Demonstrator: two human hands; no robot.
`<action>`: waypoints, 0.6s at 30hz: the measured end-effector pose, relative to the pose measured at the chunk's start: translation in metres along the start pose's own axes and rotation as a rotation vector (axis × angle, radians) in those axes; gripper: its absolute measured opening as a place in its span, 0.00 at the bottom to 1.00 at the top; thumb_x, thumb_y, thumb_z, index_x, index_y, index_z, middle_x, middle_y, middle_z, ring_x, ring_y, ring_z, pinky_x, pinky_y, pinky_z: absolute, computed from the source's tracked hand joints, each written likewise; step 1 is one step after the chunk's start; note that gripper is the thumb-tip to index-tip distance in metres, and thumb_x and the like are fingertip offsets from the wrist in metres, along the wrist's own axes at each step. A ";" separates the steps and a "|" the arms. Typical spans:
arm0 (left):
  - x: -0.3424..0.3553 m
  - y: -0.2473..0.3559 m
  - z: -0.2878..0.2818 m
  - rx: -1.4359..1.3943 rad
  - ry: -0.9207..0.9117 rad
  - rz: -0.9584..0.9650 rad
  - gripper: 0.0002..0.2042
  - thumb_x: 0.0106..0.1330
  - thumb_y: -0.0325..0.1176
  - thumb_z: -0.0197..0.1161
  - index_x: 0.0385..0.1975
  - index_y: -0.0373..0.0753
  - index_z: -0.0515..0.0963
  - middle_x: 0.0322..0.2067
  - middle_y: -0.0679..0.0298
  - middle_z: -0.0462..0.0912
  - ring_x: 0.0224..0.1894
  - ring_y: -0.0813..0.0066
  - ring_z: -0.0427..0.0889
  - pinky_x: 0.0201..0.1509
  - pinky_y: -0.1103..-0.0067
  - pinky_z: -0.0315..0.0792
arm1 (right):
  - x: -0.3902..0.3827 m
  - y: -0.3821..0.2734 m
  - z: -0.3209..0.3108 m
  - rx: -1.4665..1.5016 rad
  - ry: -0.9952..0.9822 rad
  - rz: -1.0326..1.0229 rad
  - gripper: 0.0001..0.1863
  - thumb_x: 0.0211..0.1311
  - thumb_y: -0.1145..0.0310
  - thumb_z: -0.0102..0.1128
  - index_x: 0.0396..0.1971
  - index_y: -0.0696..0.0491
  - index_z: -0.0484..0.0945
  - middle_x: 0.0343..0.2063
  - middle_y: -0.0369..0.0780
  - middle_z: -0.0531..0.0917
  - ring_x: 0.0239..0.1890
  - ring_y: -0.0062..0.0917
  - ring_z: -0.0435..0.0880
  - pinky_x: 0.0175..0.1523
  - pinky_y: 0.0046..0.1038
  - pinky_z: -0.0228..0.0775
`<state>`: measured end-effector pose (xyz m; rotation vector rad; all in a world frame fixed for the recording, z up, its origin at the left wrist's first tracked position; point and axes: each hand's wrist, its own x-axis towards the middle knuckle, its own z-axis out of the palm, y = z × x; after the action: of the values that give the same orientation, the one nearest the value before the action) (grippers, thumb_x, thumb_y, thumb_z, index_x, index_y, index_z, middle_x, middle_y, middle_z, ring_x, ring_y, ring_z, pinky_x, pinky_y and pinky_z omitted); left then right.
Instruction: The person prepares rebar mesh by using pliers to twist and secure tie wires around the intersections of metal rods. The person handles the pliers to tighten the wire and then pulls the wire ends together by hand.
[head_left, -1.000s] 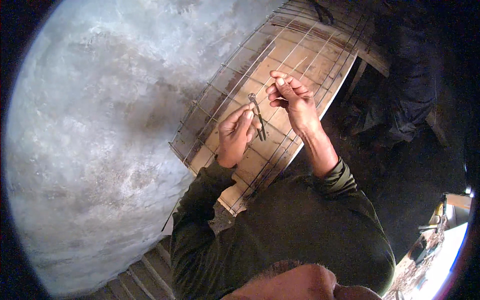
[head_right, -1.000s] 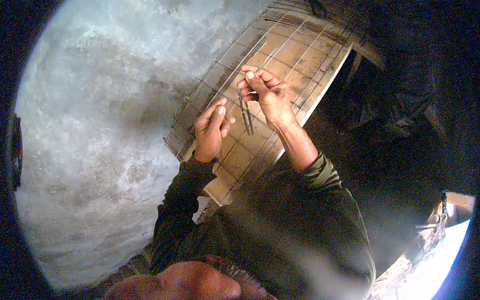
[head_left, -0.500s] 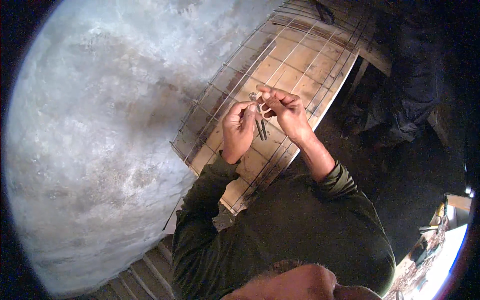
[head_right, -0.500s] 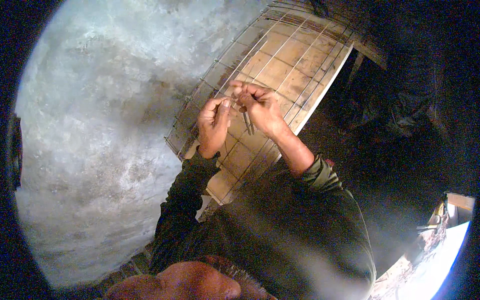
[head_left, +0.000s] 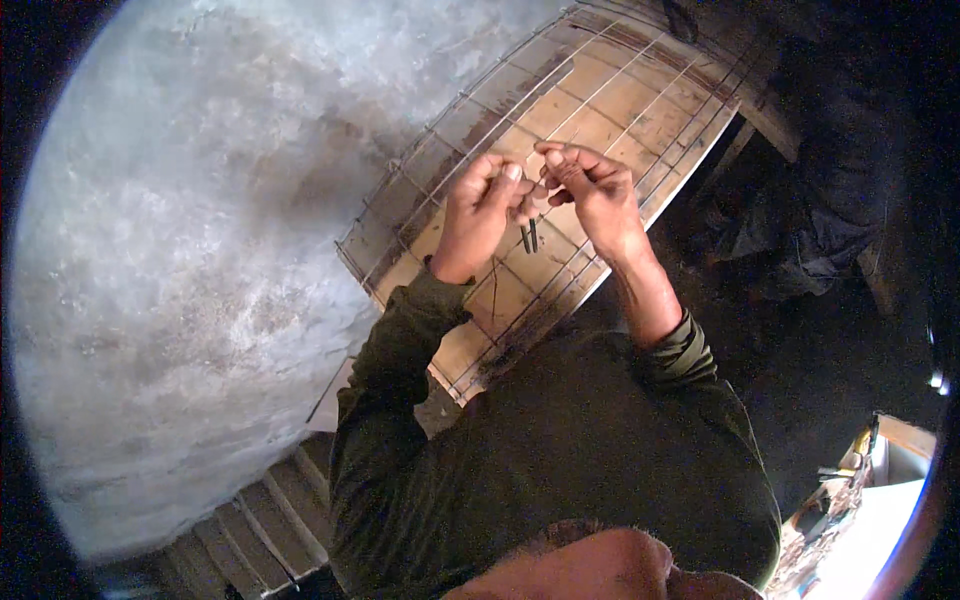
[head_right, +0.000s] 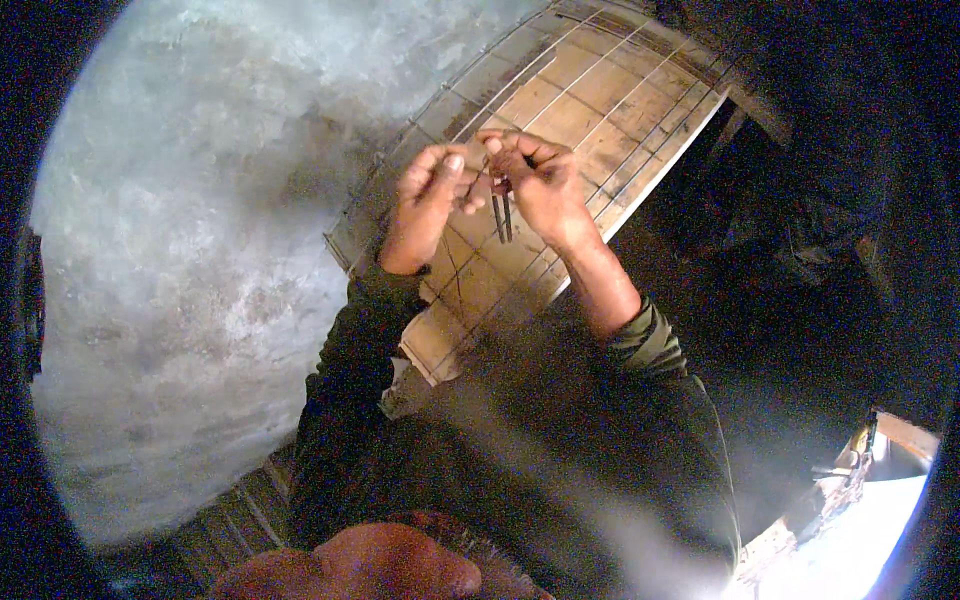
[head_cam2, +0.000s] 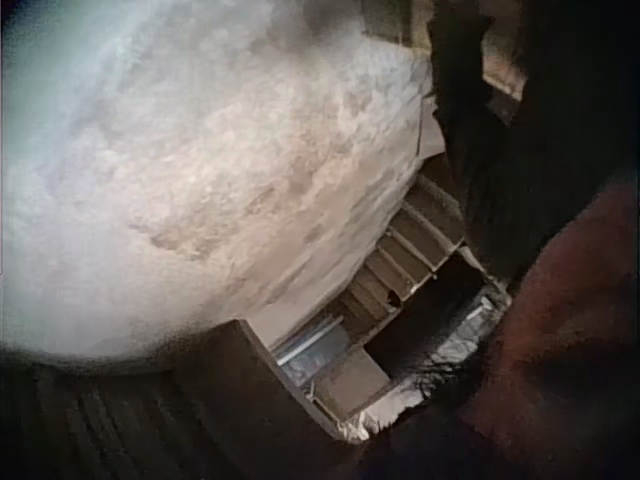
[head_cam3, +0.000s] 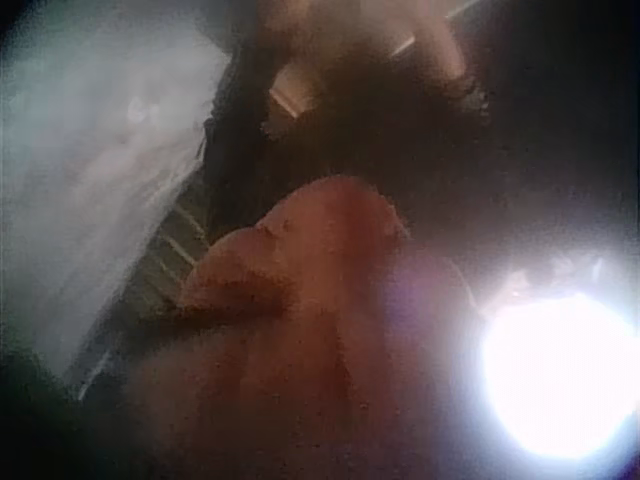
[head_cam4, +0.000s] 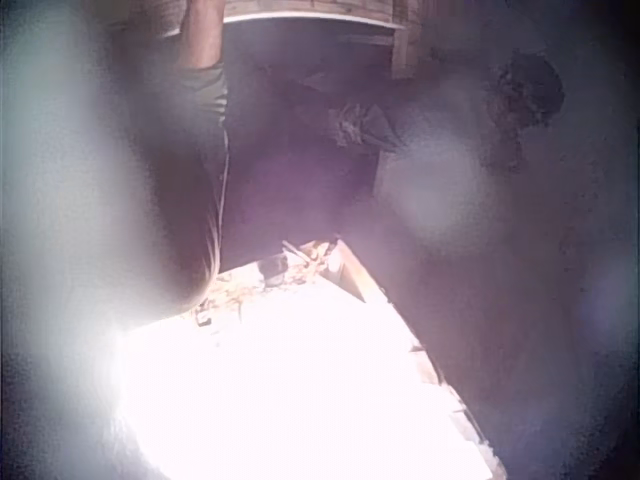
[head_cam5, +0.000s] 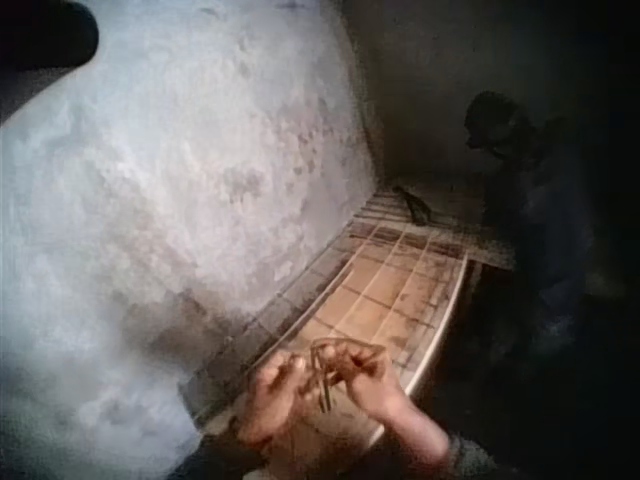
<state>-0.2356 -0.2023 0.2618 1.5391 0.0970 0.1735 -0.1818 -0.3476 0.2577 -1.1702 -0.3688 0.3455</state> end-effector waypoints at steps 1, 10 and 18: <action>-0.003 0.003 -0.006 -0.008 -0.059 0.022 0.15 0.70 0.42 0.47 0.45 0.34 0.67 0.32 0.59 0.80 0.31 0.77 0.77 0.35 0.81 0.71 | 0.001 0.003 -0.001 0.009 0.012 -0.006 0.14 0.64 0.63 0.54 0.39 0.58 0.80 0.26 0.33 0.79 0.27 0.14 0.75 0.33 0.19 0.70; -0.030 -0.029 -0.054 -0.393 -0.248 0.056 0.49 0.53 0.75 0.37 0.59 0.31 0.59 0.50 0.52 0.73 0.49 0.63 0.73 0.58 0.67 0.63 | 0.008 0.004 -0.003 0.054 0.106 -0.017 0.13 0.64 0.63 0.54 0.40 0.57 0.80 0.23 0.32 0.79 0.24 0.14 0.75 0.31 0.18 0.69; -0.042 -0.058 -0.059 -0.979 -0.096 0.281 0.45 0.56 0.71 0.43 0.57 0.32 0.63 0.50 0.51 0.73 0.53 0.56 0.71 0.61 0.63 0.60 | 0.013 0.008 -0.003 0.070 0.145 -0.065 0.14 0.64 0.63 0.55 0.39 0.58 0.79 0.24 0.34 0.79 0.24 0.16 0.76 0.32 0.19 0.71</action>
<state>-0.2840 -0.1527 0.1999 0.5734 -0.2543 0.3122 -0.1695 -0.3417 0.2505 -1.1052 -0.2657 0.2137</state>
